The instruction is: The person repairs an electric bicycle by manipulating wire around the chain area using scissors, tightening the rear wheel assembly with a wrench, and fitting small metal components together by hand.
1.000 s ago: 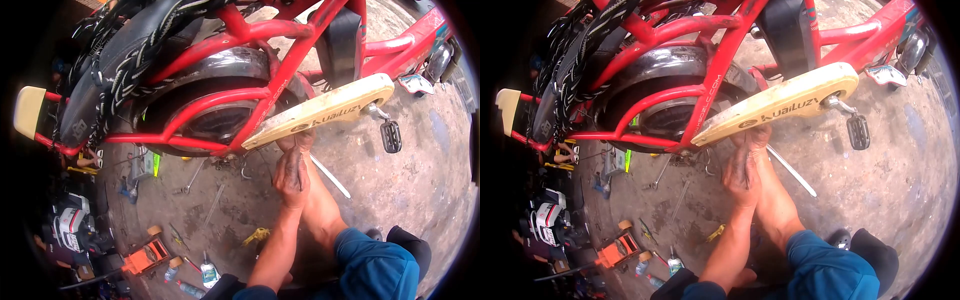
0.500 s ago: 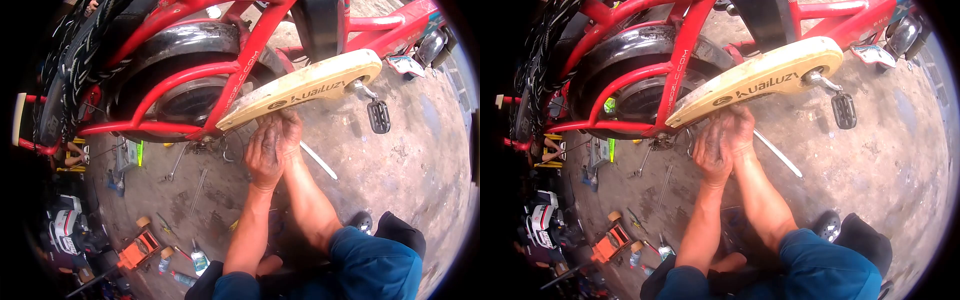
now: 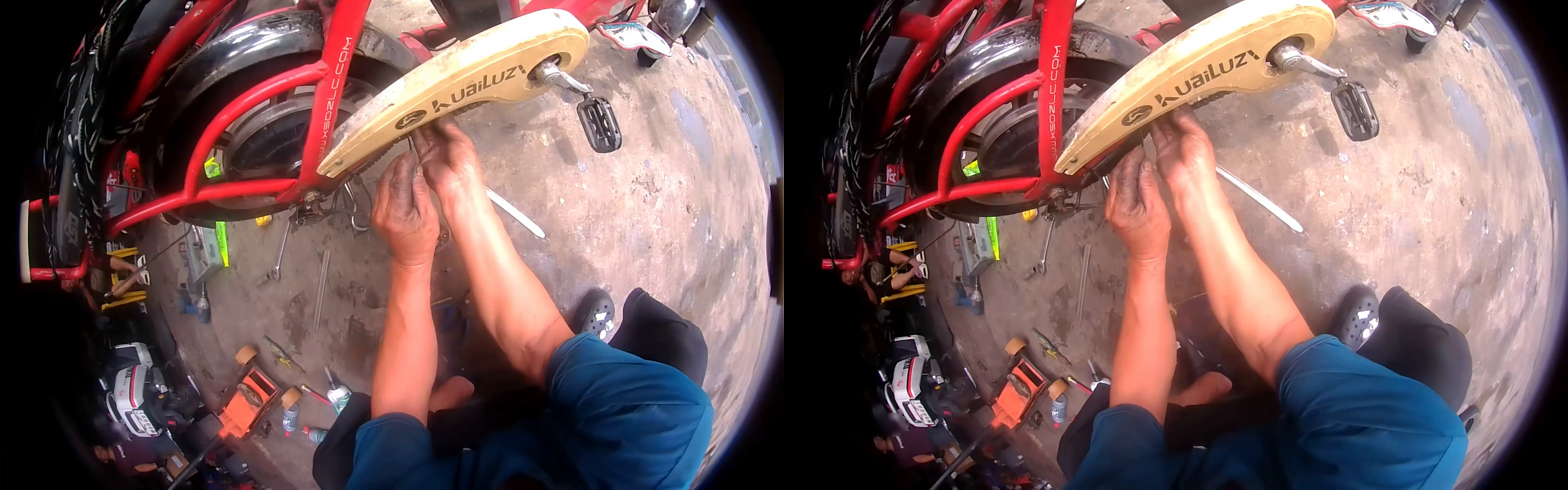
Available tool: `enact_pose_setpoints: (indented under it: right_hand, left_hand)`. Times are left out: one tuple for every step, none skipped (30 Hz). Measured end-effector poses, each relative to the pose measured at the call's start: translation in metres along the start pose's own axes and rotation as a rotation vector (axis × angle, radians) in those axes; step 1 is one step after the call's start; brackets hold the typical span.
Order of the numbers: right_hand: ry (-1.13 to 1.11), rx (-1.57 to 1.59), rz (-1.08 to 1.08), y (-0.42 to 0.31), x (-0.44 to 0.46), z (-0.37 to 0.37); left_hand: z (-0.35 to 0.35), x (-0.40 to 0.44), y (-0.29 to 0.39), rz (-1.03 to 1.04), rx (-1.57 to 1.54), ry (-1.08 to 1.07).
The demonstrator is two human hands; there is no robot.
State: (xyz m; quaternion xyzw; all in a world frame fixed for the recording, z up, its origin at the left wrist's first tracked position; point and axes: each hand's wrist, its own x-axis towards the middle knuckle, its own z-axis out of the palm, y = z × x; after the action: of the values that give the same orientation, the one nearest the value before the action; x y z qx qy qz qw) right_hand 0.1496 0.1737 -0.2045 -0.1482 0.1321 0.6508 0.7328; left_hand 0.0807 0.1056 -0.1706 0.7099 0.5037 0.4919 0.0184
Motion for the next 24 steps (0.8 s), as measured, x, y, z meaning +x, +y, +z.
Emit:
enact_pose_setpoints:
  right_hand:
    - [-0.008, 0.007, 0.005, -0.001, 0.002, -0.002]
    - [0.000, -0.017, 0.040, -0.003, 0.000, -0.008]
    - [0.002, -0.041, 0.076, -0.008, -0.004, -0.007]
    - [-0.005, -0.066, 0.112, -0.012, -0.006, -0.003]
    - [-0.040, -0.108, 0.193, -0.015, -0.008, 0.002]
    - [-0.138, -0.079, 0.203, -0.016, -0.006, 0.001]
    - [-0.234, -0.049, 0.213, -0.015, -0.004, -0.003]
    - [-0.334, -0.021, 0.223, -0.015, -0.001, -0.004]
    - [-0.348, -0.004, 0.253, -0.014, 0.003, -0.003]
    - [-0.426, 0.044, 0.282, -0.013, 0.010, -0.009]
    - [-0.498, 0.092, 0.312, -0.010, 0.017, -0.017]
    - [-0.575, 0.138, 0.338, -0.009, 0.019, -0.016]
    - [-0.552, 0.089, 0.343, -0.011, 0.021, -0.015]
    - [-0.557, 0.113, 0.345, -0.009, 0.020, -0.015]
    - [-0.568, 0.136, 0.348, -0.007, 0.022, -0.015]
    - [-0.579, 0.159, 0.352, -0.005, 0.024, -0.014]
    - [-0.587, 0.154, 0.341, -0.003, 0.023, -0.015]
    - [-0.612, 0.138, 0.350, -0.003, 0.025, -0.014]
    - [-0.634, 0.123, 0.360, -0.003, 0.027, -0.013]
    - [-0.651, 0.110, 0.370, -0.001, 0.027, -0.014]
    - [-0.629, 0.149, 0.366, 0.002, 0.030, -0.015]
    - [-0.597, 0.173, 0.307, 0.010, 0.038, -0.021]
    - [-0.562, 0.197, 0.245, 0.020, 0.047, -0.029]
    - [-0.524, 0.219, 0.185, 0.026, 0.052, -0.033]
  left_hand:
    - [0.001, -0.002, -0.001, -0.016, 0.018, -0.003]
    - [0.001, -0.003, -0.001, -0.022, 0.018, 0.006]
    - [0.002, -0.003, -0.002, -0.027, 0.017, 0.019]
    - [0.003, -0.001, -0.002, -0.026, 0.016, 0.040]
    - [0.003, 0.002, -0.003, 0.004, 0.051, 0.047]
    - [0.001, 0.003, -0.003, 0.034, 0.088, 0.054]
    - [-0.001, 0.004, -0.002, 0.062, 0.126, 0.060]
    - [-0.002, 0.004, -0.002, 0.077, 0.142, 0.058]
    - [-0.002, 0.002, -0.001, 0.092, 0.158, 0.057]
    - [-0.002, 0.000, 0.001, 0.103, 0.175, 0.053]
    - [-0.002, -0.001, 0.005, 0.120, 0.184, 0.071]
    - [-0.002, 0.001, 0.006, 0.123, 0.195, 0.058]
    - [-0.002, 0.002, 0.007, 0.125, 0.205, 0.046]
    - [-0.002, 0.002, 0.007, 0.124, 0.216, 0.030]
    - [0.000, 0.004, 0.006, 0.124, 0.211, 0.040]
    - [0.001, 0.007, 0.005, 0.125, 0.207, 0.051]
    - [0.000, 0.008, 0.004, 0.124, 0.207, 0.058]
    - [0.000, 0.010, 0.005, 0.082, 0.202, 0.071]
    - [0.001, 0.011, 0.009, 0.039, 0.196, 0.082]
    - [0.001, 0.009, 0.013, -0.006, 0.192, 0.089]
    - [0.002, 0.006, 0.015, -0.005, 0.197, 0.087]
    - [0.007, 0.004, 0.017, 0.001, 0.195, 0.091]
    - [0.011, 0.004, 0.019, 0.007, 0.189, 0.094]
    - [0.013, 0.005, 0.021, 0.003, 0.190, 0.099]
